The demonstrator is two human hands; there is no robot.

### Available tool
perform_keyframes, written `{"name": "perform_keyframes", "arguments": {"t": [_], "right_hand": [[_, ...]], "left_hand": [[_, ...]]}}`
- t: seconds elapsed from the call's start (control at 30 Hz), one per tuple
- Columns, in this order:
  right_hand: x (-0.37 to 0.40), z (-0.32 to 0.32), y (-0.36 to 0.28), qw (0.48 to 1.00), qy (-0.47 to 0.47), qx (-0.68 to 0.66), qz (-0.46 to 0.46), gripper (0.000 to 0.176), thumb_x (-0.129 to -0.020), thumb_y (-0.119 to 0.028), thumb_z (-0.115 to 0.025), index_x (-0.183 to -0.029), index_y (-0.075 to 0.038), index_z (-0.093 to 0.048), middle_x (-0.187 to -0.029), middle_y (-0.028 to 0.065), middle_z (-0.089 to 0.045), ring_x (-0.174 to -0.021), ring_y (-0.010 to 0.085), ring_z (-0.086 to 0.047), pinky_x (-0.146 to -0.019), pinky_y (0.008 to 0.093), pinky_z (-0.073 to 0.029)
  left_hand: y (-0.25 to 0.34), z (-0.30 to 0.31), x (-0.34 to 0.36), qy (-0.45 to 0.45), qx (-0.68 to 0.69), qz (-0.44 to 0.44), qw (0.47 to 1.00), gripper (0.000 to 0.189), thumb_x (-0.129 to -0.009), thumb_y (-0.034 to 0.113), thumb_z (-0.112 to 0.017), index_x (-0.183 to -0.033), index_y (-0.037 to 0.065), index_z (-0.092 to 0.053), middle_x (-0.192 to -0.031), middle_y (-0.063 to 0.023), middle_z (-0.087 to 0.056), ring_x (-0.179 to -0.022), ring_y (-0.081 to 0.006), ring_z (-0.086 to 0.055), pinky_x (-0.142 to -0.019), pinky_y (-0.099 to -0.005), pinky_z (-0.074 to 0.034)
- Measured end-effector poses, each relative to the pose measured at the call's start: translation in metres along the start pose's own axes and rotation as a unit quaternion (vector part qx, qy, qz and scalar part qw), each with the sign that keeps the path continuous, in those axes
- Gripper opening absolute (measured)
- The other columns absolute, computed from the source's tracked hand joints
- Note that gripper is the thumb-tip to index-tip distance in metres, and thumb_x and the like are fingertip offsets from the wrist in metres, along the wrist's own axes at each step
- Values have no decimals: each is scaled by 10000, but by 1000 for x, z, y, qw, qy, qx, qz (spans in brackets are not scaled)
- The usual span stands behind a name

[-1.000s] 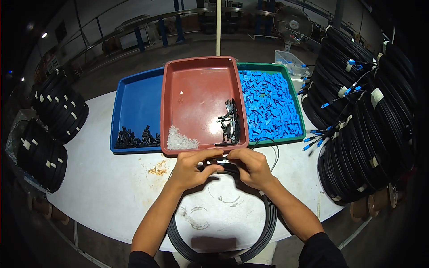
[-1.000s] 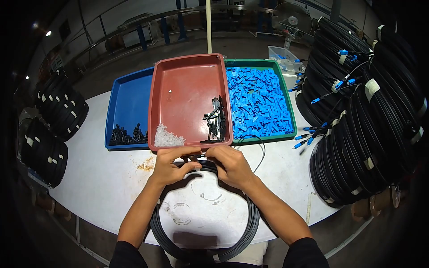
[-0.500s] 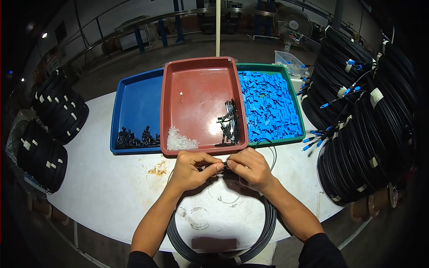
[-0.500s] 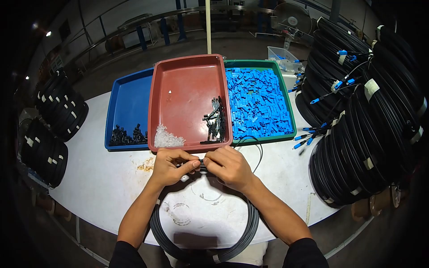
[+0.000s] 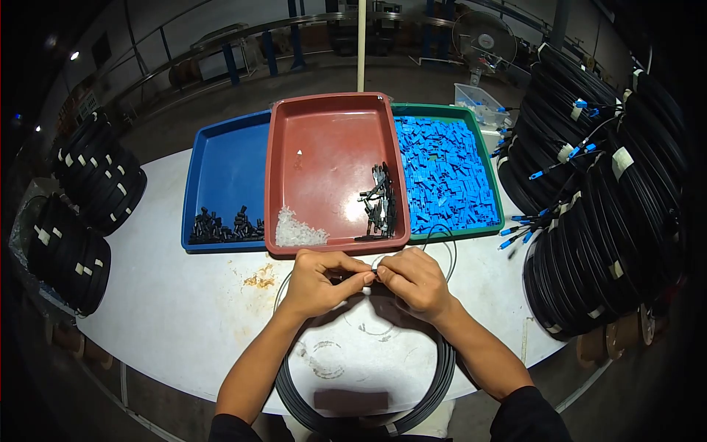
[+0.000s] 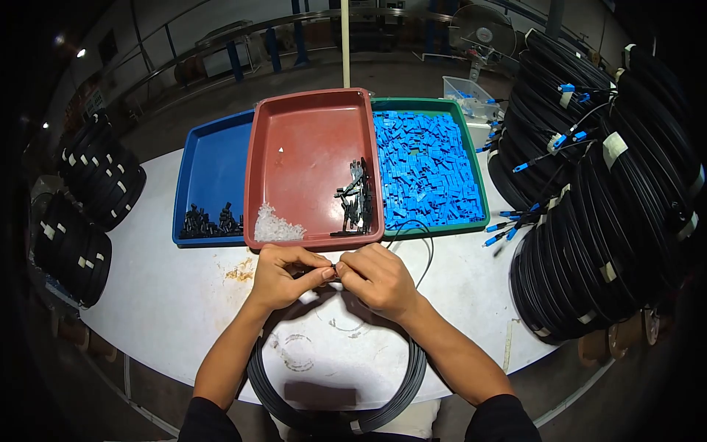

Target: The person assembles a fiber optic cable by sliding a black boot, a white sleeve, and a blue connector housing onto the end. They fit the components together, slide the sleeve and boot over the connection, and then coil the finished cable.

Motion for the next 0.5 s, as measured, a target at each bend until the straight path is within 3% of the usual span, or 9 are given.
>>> {"name": "perform_keyframes", "arguments": {"t": [0.1, 0.17, 0.2, 0.27, 0.33, 0.4, 0.43, 0.47, 0.5], "right_hand": [[2, -3, 0, 1000, -15, 2, -10, 104, -780, 4, -704, -846, 8, -624, -851, 125, -667, -724, 286, -637, -632, 382, -500], [20, -21, 33, 965, -41, -155, -206, 125, -770, 29, -705, -857, 10, -617, -786, 141, -665, -701, 293, -646, -628, 389, -498], [20, -21, 34, 965, -41, -156, -207, 125, -770, 29, -705, -857, 10, -617, -786, 141, -665, -701, 293, -646, -628, 389, -498], [35, -39, 51, 894, -89, -274, -342, 158, -764, 60, -693, -889, 4, -616, -720, 150, -648, -677, 321, -644, -631, 408, -503], [30, -38, 46, 904, -95, -261, -324, 193, -751, 70, -694, -913, 4, -613, -792, 149, -662, -716, 316, -645, -655, 409, -506], [13, -20, 24, 983, -36, -126, -125, 208, -739, 52, -701, -920, 4, -610, -882, 142, -671, -768, 294, -644, -680, 395, -503], [7, -13, 14, 994, -46, -65, -70, 183, -739, 35, -697, -897, 1, -611, -935, 129, -664, -811, 274, -641, -701, 380, -498], [6, -10, 13, 994, -46, -64, -69, 183, -739, 35, -697, -897, 1, -611, -935, 129, -664, -811, 274, -641, -701, 380, -498], [5, -7, 6, 998, -46, -27, -35, 174, -736, 34, -694, -887, -1, -615, -932, 122, -664, -809, 273, -639, -698, 379, -498]], "left_hand": [[17, 0, 0, 13, -47, -86, 995, 131, -806, -25, -808, -930, -45, -770, -868, -129, -780, -749, -164, -746, -679, -280, -601], [57, -17, 14, -27, -257, -315, 913, 166, -769, -33, -810, -928, -24, -765, -884, -135, -775, -765, -226, -759, -695, -304, -609], [53, -16, 15, -27, -256, -314, 914, 166, -769, -33, -810, -928, -24, -765, -884, -135, -775, -765, -226, -759, -695, -304, -609], [48, -24, 22, -45, -328, -359, 873, 190, -740, -35, -807, -922, -10, -758, -919, -144, -769, -796, -282, -754, -711, -323, -612], [52, -20, 17, -43, -300, -331, 893, 169, -770, -27, -802, -935, -16, -767, -894, -138, -775, -757, -239, -757, -688, -314, -609], [26, 4, 4, 31, -147, -173, 973, 137, -810, -14, -795, -945, -31, -777, -841, -120, -776, -723, -184, -751, -671, -297, -604], [15, 8, 3, 36, -113, -97, 988, 126, -833, 2, -796, -949, -45, -781, -810, -107, -775, -715, -145, -741, -669, -282, -601], [17, 7, 3, 36, -112, -98, 988, 126, -833, 2, -796, -949, -45, -781, -810, -107, -775, -715, -145, -741, -669, -282, -601], [2, 4, 2, 13, -48, -9, 999, 129, -838, 10, -798, -953, -46, -781, -816, -107, -777, -721, -139, -740, -672, -279, -601]]}}
Point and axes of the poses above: each hand's wrist, its own x-axis away from the middle knuckle, its own z-axis out of the back of the hand, y = z × x, the point moved 9 cm from there along -x, towards the middle knuckle
